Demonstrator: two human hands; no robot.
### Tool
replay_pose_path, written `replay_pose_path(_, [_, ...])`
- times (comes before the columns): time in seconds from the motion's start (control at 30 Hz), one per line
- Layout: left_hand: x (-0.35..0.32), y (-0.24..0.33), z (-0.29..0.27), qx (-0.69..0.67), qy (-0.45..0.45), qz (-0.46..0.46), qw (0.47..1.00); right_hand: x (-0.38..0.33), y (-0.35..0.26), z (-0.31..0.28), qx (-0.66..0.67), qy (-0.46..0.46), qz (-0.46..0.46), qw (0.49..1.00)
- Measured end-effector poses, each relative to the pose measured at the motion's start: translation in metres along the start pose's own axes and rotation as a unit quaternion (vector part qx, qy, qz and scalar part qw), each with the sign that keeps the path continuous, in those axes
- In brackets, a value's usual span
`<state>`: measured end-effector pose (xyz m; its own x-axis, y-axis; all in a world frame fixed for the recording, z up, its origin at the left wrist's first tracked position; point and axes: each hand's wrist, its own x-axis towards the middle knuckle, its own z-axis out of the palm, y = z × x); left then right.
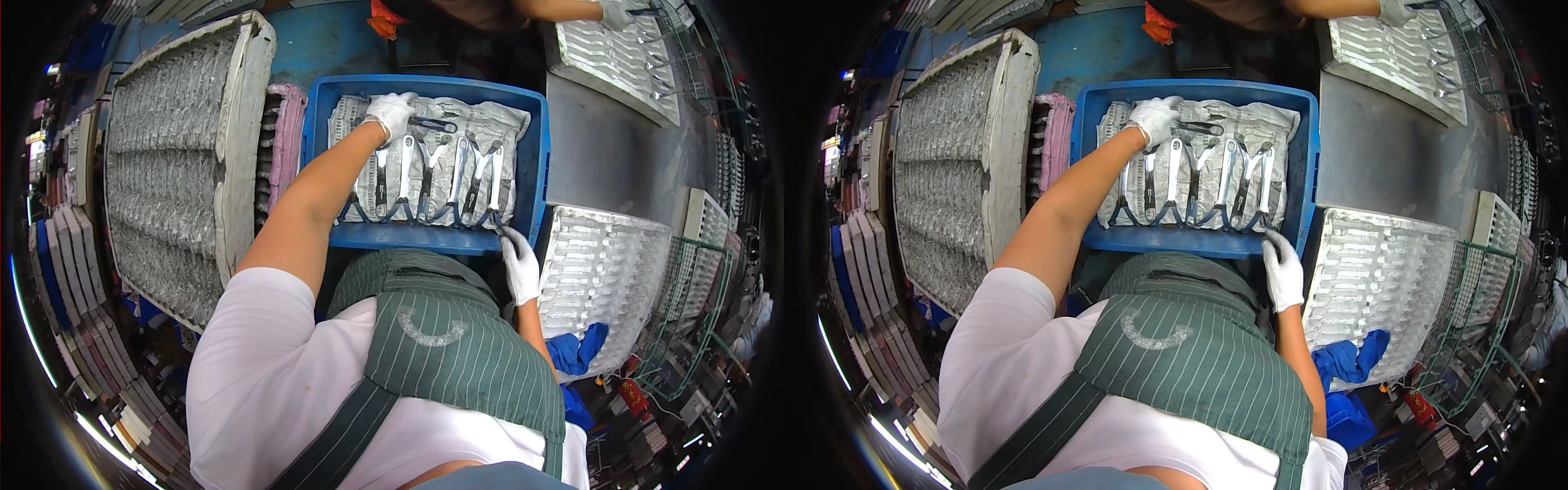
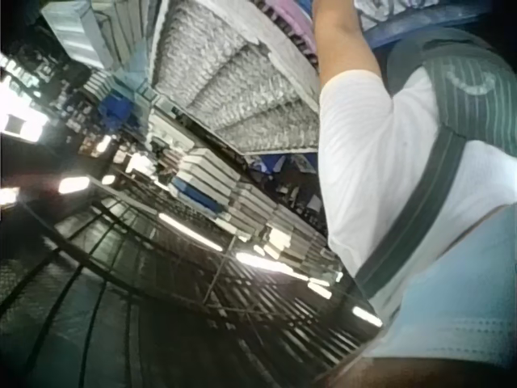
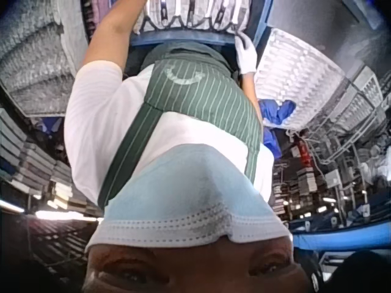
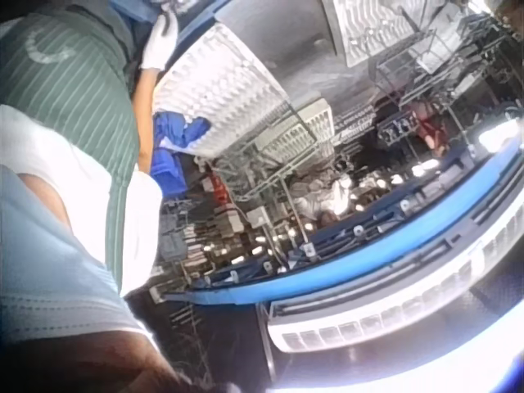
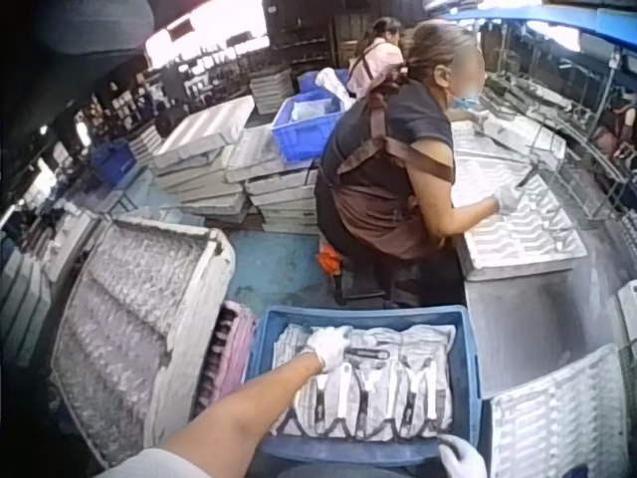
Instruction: The person packs metal tools into a blue plastic crate by hand, layering them with newspaper sheets. The person then rearranges wire racks and molded trays on the workstation table and moves the crate.
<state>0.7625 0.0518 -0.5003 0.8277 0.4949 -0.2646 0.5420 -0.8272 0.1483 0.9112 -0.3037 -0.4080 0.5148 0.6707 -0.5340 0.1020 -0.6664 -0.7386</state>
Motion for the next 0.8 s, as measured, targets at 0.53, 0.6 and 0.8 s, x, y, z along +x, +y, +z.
replay_pose_path(0.53, [-0.022,0.024,0.031,-0.046,-0.064,0.052,0.995,0.015,-0.009,0.018,-0.081,-0.040,-0.081,0.993])
replay_pose_path(0.6, [-0.026,0.029,0.022,-0.027,-0.056,0.058,0.996,0.016,-0.012,0.019,-0.088,-0.042,-0.081,0.992])
replay_pose_path(0.8, [-0.026,0.013,0.021,-0.050,-0.071,-0.068,0.994,0.011,-0.031,0.015,-0.151,-0.017,-0.130,0.980])
